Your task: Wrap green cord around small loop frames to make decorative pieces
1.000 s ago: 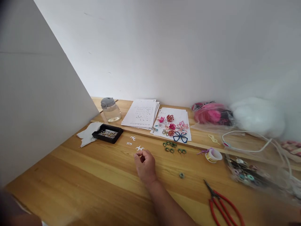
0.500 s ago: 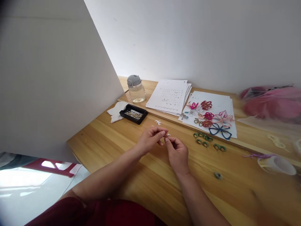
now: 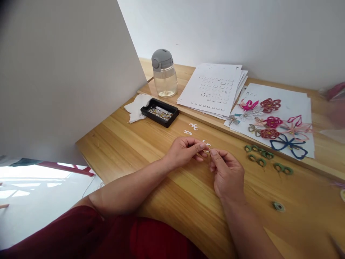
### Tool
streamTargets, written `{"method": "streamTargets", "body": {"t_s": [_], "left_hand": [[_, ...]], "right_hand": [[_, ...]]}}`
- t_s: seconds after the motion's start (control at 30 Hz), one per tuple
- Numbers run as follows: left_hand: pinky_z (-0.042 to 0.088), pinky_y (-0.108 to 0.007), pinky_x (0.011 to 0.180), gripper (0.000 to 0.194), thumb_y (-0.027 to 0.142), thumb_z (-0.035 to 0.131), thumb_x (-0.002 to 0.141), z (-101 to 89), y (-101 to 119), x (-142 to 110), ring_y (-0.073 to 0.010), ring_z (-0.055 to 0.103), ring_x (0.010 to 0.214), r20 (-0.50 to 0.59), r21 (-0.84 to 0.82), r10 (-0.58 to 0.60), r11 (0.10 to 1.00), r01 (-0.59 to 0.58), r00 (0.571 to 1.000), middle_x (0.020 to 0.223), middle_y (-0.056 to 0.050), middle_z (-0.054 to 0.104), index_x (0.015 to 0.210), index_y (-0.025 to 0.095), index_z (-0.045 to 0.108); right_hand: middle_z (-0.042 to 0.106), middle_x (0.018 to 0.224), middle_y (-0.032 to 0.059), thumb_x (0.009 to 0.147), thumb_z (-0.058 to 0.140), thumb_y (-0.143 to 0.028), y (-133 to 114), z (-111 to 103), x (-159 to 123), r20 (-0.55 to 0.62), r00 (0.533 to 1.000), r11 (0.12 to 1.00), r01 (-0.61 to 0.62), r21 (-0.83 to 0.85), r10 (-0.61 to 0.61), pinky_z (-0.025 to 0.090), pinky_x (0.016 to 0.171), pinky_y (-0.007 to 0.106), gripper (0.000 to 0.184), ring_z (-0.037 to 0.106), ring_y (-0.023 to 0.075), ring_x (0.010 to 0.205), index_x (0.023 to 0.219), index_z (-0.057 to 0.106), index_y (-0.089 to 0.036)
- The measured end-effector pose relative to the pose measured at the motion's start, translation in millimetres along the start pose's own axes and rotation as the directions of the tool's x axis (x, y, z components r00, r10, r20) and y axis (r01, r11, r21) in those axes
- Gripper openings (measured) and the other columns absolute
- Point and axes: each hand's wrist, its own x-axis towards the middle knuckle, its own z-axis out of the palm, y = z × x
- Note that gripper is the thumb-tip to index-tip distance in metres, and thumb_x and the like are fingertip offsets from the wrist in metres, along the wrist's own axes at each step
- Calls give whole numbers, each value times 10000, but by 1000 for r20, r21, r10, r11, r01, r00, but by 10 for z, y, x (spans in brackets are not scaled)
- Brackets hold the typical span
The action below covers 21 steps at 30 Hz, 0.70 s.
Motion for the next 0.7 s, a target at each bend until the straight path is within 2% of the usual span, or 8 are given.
{"method": "streamTargets", "body": {"t_s": [0.17,0.27,0.37,0.5,0.6,0.7], "left_hand": [[598,-205,673,253,328,723,947,4,-6,-1,-108,716,660,7,37,-36,999,36,999,712,-48,743,855,95,761],[597,-188,674,216,239,615,1008,28,-7,-7,-97,715,638,9,80,-48,996,47,999,697,-42,739,953,94,767],[606,-189,623,204,189,602,991,58,15,-33,-132,747,738,2,126,-9,992,8,1000,782,-65,766,1068,96,765],[545,-172,450,292,361,662,960,63,51,-79,-213,760,901,-12,189,95,978,-91,995,929,-117,782,1017,97,772],[552,-172,450,364,448,653,958,41,45,-89,-191,745,843,-10,220,165,962,-159,986,919,-109,774,907,106,769],[580,-181,491,330,416,664,953,26,21,-77,-153,719,759,-24,240,195,953,-183,981,907,-93,767,867,111,759]], "right_hand": [[598,542,-24,591,945,-370,-52,26,-23,3,1000,999,4,34,-4,348,476,223,260,464,82,508,702,778,-203],[615,552,-18,552,957,-359,-63,38,-22,-24,1000,999,-13,43,14,351,460,214,279,473,80,505,690,776,-198],[590,520,-26,551,956,-361,-58,35,-14,-20,1000,999,-17,47,18,361,454,213,278,480,87,502,686,776,-198],[620,569,-17,578,948,-357,-41,15,-12,-18,1000,999,7,38,-7,352,445,211,268,489,85,511,713,785,-191],[634,597,-15,586,953,-351,-34,7,-18,-9,1000,999,2,40,-2,356,452,216,266,492,83,512,718,784,-192],[624,584,-18,583,962,-350,-43,13,-25,-10,1000,999,9,45,-8,352,454,215,267,487,84,516,704,776,-201]]}}
